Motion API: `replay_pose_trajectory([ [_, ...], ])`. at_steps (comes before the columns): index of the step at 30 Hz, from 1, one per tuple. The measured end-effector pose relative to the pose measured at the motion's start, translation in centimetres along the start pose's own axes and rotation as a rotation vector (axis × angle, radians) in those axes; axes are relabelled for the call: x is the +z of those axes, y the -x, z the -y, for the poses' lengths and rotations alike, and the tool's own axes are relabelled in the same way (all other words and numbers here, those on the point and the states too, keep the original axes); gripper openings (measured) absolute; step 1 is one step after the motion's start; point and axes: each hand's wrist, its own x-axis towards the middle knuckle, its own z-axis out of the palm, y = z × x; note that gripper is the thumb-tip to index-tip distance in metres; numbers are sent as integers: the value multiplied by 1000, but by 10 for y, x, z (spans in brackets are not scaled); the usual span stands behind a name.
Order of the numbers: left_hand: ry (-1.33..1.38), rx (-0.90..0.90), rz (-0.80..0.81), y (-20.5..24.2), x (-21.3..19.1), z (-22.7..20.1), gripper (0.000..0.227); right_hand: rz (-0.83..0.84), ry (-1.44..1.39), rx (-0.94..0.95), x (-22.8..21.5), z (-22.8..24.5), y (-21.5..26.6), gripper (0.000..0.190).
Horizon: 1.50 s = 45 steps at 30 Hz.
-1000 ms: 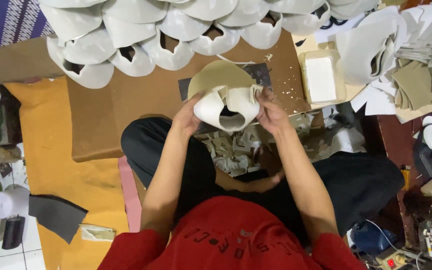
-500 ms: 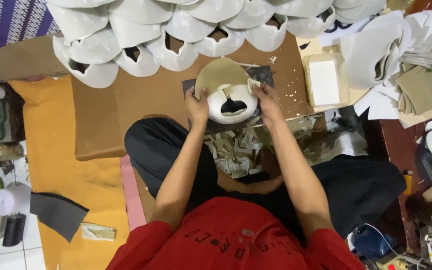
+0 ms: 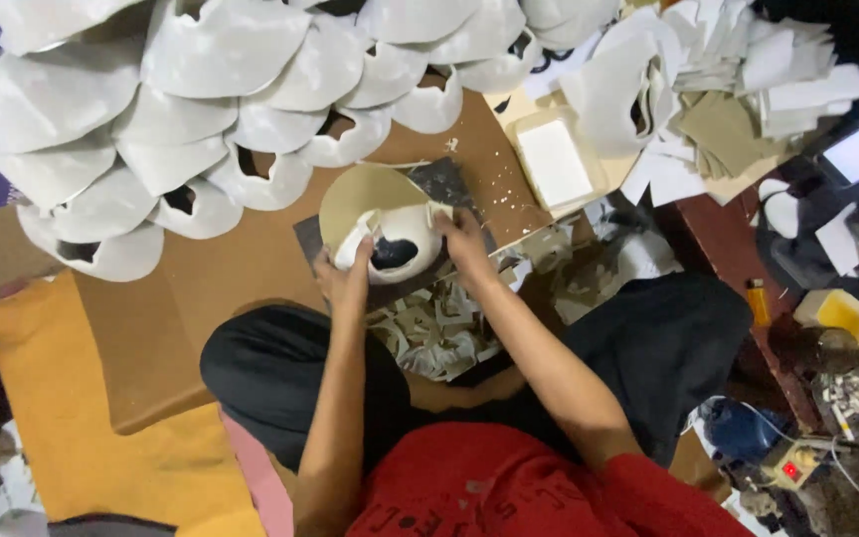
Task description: The person sits cross-legged and smooths white shoe parts on a small board using a sanding block. They pick up parts, rub them on the board, and place them aside.
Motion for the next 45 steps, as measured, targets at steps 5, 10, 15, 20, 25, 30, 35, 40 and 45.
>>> replay_pose_trajectory([
  [5, 445, -343, 254, 49, -48, -108, 97, 69, -182, 106, -6, -37, -34, 48],
  [10, 772, -471, 325, 26, -48, -67, 77, 169, -329, 203, -3, -47, -17, 48],
  [15, 662, -205, -40, 46, -77, -85, 95, 327, -185, 168, 18, -17, 3, 84],
  [20, 514, -157, -155, 1, -94, -48, 79, 403, -64, -20, 58, -32, -11, 47],
  [25, 560, -286, -107, -28, -81, -22, 91, 316, 27, 10, 61, -30, -8, 54],
  [30, 204, 645, -583, 22, -101, -48, 53, 112, 279, -171, -10, 17, -4, 60],
  [35, 296, 782, -599, 75, -101, -90, 45, -449, 390, -648, -151, 68, -79, 36],
  [40, -132, 909, -263, 117, -64, -107, 56, -590, 719, -816, -212, 95, -128, 18],
  [45, -537, 518, -286, 90, -62, -60, 91, -668, 1004, -823, -215, 103, -148, 17],
])
